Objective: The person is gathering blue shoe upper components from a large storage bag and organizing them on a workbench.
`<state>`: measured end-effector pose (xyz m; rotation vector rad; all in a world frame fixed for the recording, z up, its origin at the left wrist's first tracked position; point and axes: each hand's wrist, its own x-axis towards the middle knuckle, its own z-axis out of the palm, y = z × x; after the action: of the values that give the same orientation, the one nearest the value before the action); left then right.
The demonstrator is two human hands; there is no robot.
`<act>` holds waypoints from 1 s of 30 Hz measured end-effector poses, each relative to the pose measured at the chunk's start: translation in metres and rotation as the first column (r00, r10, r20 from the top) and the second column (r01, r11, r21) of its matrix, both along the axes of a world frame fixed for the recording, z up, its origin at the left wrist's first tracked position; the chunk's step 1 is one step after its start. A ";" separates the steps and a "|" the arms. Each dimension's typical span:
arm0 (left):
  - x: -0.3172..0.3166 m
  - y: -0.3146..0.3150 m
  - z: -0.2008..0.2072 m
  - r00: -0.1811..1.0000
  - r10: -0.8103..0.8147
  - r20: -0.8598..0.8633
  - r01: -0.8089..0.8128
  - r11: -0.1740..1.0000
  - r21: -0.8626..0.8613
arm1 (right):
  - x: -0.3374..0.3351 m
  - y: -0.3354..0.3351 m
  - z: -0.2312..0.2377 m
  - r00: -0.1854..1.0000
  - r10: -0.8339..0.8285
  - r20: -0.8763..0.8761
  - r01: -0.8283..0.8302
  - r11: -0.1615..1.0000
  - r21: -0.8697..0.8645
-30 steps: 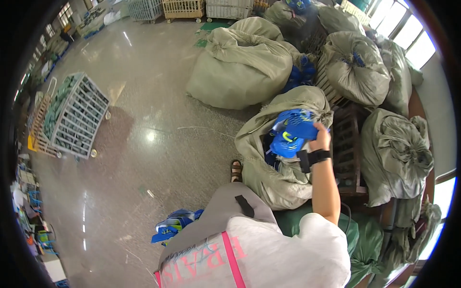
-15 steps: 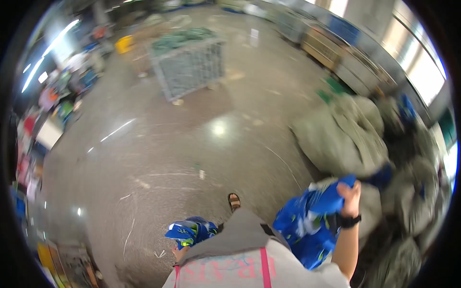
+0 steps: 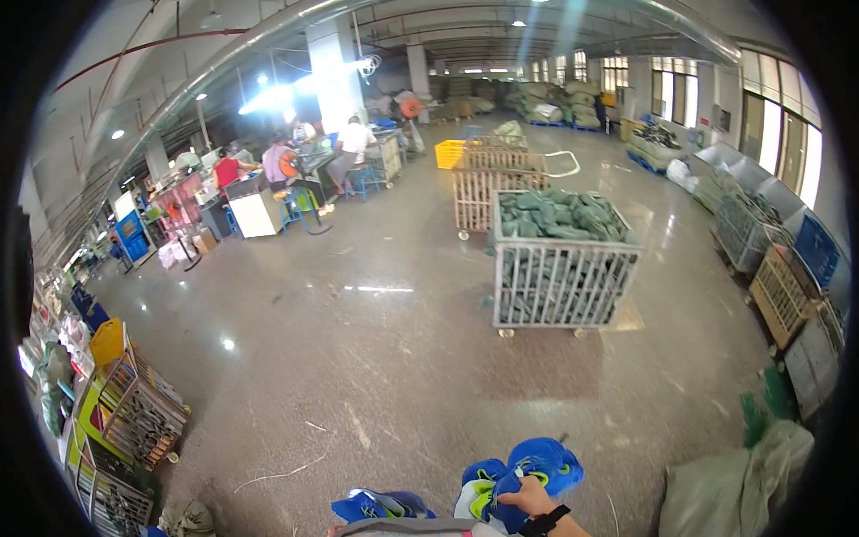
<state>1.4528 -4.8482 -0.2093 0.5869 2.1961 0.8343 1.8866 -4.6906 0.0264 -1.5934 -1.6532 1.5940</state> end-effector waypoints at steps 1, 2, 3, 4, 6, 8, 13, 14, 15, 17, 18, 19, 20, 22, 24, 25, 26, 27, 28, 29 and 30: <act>0.001 0.014 0.009 1.000 0.025 0.017 -0.025 1.000 0.000 | 0.001 0.030 -0.020 0.996 -0.047 -0.081 0.051 0.998 0.044; 0.002 0.027 0.015 0.998 0.049 0.038 -0.049 0.999 -0.003 | 0.002 0.057 -0.034 0.983 -0.093 -0.161 0.107 0.991 0.080; 0.006 0.032 0.020 0.994 0.088 0.058 -0.088 0.996 -0.011 | -0.005 0.087 -0.022 0.993 -0.076 -0.087 0.080 0.996 0.046; 0.011 0.035 0.023 0.989 0.126 0.079 -0.125 0.992 -0.019 | -0.014 0.113 -0.012 0.995 -0.088 -0.039 0.090 0.995 0.033; 0.017 0.057 0.023 0.977 0.190 0.100 -0.193 0.981 0.020 | -0.029 0.168 -0.011 0.991 -0.119 -0.059 0.119 0.993 -0.003; 0.008 0.096 0.018 0.961 0.251 0.121 -0.265 0.957 0.118 | -0.043 0.228 -0.028 0.967 -0.176 -0.187 0.170 0.984 -0.043; -0.013 0.219 0.045 0.973 0.161 0.164 -0.170 0.985 0.037 | -0.086 0.359 -0.040 0.917 -0.252 -0.308 0.246 0.968 -0.057; -0.021 0.249 0.048 0.969 0.178 0.173 -0.189 0.981 0.051 | -0.097 0.385 -0.036 0.923 -0.258 -0.285 0.245 0.966 -0.079; -0.031 0.286 0.050 0.976 0.144 0.161 -0.156 0.986 0.062 | -0.109 0.417 -0.031 0.928 -0.266 -0.262 0.249 0.964 -0.095; -0.046 0.347 0.051 0.988 0.076 0.137 -0.085 0.994 0.063 | -0.137 0.472 -0.021 0.954 -0.213 -0.210 0.201 0.977 -0.076; -0.054 0.378 0.051 0.992 0.040 0.122 -0.048 0.997 0.059 | -0.152 0.499 -0.016 0.970 -0.178 -0.165 0.167 0.983 -0.078; -0.063 0.407 0.051 0.994 0.003 0.106 -0.009 0.999 0.051 | -0.162 0.526 -0.010 0.971 -0.140 -0.195 0.126 0.988 -0.085; -0.073 0.437 0.051 0.995 -0.035 0.089 0.031 0.999 0.039 | -0.177 0.558 -0.002 0.973 -0.132 -0.188 0.118 0.990 -0.084; -0.093 0.471 0.052 0.994 -0.105 0.042 0.106 0.994 -0.017 | -0.205 0.605 -0.004 0.973 -0.055 -0.225 0.052 0.998 -0.021; -0.121 0.510 0.052 0.980 -0.199 -0.001 0.198 0.977 -0.082 | -0.226 0.647 -0.007 0.967 -0.027 -0.255 0.033 0.999 0.019; -0.134 0.526 0.041 0.986 -0.164 0.015 0.164 0.986 -0.023 | -0.242 0.667 0.006 0.987 0.024 -0.159 -0.011 0.996 0.083; -0.148 0.546 0.030 0.987 -0.163 0.005 0.163 0.986 -0.031 | -0.257 0.692 0.012 0.996 0.061 -0.059 -0.051 0.987 0.149; -0.162 0.565 0.021 0.996 -0.094 -0.006 0.093 0.994 -0.050 | -0.259 0.721 -0.015 0.994 0.106 0.010 -0.106 0.985 0.133; -0.175 0.590 0.008 1.000 -0.025 -0.017 0.024 0.998 -0.061 | -0.268 0.754 -0.041 0.995 0.103 0.000 -0.102 0.986 0.135; -0.189 0.614 -0.010 0.999 -0.026 -0.023 0.024 0.998 -0.065 | -0.275 0.785 -0.064 0.996 0.088 -0.015 -0.085 0.982 0.170; -0.208 0.633 -0.038 0.997 -0.032 -0.076 0.035 0.999 0.039 | -0.281 0.812 -0.076 0.996 0.082 -0.029 -0.075 0.977 0.200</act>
<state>1.2453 -4.2150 -0.2475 0.6836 2.2356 0.8527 1.6058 -3.8786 -0.0498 -1.4067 -1.8134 1.4341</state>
